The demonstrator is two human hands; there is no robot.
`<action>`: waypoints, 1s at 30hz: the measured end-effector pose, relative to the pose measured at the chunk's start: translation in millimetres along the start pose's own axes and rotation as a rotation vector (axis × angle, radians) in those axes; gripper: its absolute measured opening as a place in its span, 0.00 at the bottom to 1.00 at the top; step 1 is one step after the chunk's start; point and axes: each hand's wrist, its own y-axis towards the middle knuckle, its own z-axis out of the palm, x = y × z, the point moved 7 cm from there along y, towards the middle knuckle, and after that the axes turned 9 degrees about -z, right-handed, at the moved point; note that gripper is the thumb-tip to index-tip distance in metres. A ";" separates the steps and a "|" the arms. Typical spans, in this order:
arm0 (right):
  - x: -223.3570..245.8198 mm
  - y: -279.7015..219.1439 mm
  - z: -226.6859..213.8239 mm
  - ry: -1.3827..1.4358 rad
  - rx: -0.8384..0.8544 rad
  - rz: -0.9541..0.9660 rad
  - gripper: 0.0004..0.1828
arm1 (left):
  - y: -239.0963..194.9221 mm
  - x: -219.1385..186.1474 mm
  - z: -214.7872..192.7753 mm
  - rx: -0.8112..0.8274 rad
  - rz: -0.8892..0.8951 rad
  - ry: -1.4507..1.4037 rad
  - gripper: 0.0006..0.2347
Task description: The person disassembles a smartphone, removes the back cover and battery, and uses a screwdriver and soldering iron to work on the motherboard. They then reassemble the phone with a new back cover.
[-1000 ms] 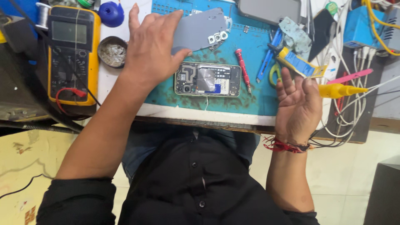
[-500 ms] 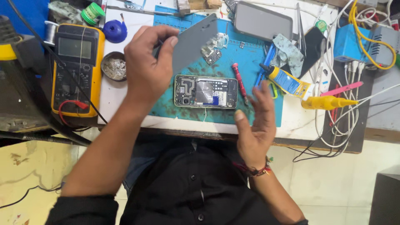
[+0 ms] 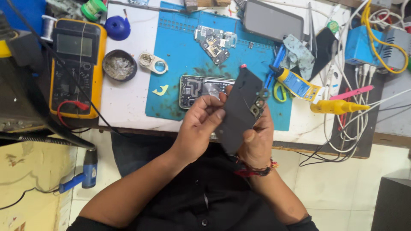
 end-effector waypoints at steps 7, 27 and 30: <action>40.5 53.2 32.3 -0.804 0.533 -0.206 0.31 | -55.7 -35.9 -17.2 -0.297 0.200 0.703 0.09; -13.1 63.6 47.9 -1.411 1.051 -0.325 0.27 | -51.5 -119.1 -38.4 -0.487 0.615 1.804 0.13; -7.2 64.2 46.8 -1.467 1.016 -0.302 0.36 | -52.2 -118.4 -34.1 -0.432 0.696 1.835 0.10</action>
